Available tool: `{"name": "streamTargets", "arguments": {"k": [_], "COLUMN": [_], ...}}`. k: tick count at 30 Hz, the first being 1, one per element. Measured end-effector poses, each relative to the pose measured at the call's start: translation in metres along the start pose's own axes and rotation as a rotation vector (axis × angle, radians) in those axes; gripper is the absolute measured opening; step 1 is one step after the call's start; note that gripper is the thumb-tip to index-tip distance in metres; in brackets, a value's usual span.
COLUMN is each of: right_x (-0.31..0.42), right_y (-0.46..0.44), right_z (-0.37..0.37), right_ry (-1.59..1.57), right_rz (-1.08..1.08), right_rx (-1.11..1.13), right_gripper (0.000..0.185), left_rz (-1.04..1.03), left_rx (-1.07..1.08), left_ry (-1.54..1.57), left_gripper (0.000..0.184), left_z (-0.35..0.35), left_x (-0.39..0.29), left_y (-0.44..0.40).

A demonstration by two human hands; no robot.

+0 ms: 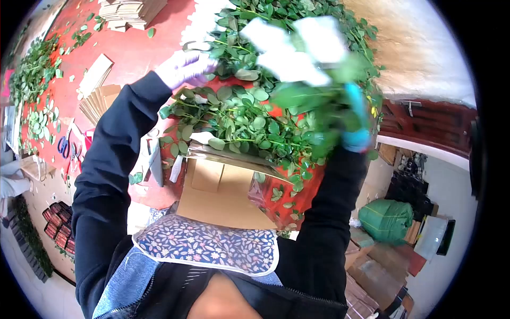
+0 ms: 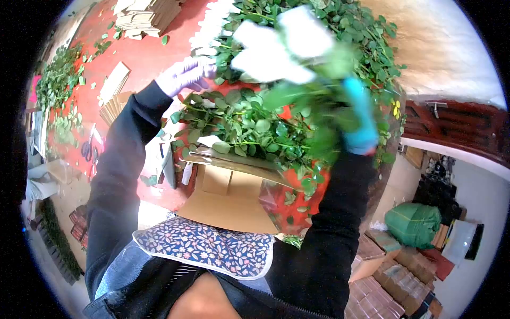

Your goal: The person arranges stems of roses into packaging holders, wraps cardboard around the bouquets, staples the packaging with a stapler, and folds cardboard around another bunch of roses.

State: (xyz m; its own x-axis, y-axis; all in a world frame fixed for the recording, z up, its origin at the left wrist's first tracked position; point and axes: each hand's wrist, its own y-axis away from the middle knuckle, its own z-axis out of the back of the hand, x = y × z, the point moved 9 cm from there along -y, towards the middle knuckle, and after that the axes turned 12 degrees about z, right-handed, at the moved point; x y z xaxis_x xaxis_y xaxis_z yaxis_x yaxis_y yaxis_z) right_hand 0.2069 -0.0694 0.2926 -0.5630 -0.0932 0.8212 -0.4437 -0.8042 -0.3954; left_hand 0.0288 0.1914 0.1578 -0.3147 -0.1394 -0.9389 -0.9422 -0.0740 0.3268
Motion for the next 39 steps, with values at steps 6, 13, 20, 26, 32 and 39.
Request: {"name": "streamTargets", "arguments": {"k": [6,13,20,26,32,39], "right_x": [0.048,0.016,0.008,0.045,0.105,0.055], "right_y": [0.039,0.064,0.067,0.075,0.079,0.031], "right_z": [0.127,0.094,0.099,0.164,0.207,0.057], "right_ry": [0.330,0.528,0.469,0.442,0.543,0.400], "right_rz": [-0.018,-0.101,-0.126,-0.067,0.050,0.175], "right_rx": [-0.209,0.091,-0.016,-0.381,-0.472,0.091], "right_gripper": [0.044,0.041,0.039,0.037,0.035,0.033], "left_rz": [0.176,0.168,-0.376,-0.063,-0.204,0.204], "left_rx": [-0.361,-0.462,-0.404,0.261,0.270,0.299], "left_ry": [-1.387,-1.280,-1.359,-0.932,-0.742,-0.164], "left_gripper": [0.054,0.057,0.031,0.022,0.015,0.031], "left_z": [0.010,0.033,-0.038,-0.109,-0.092,-0.044], "left_x": [0.082,0.058,0.005,0.084,0.058,0.003], "left_y": [0.020,0.024,0.016,0.010,-0.013,-0.042]}}
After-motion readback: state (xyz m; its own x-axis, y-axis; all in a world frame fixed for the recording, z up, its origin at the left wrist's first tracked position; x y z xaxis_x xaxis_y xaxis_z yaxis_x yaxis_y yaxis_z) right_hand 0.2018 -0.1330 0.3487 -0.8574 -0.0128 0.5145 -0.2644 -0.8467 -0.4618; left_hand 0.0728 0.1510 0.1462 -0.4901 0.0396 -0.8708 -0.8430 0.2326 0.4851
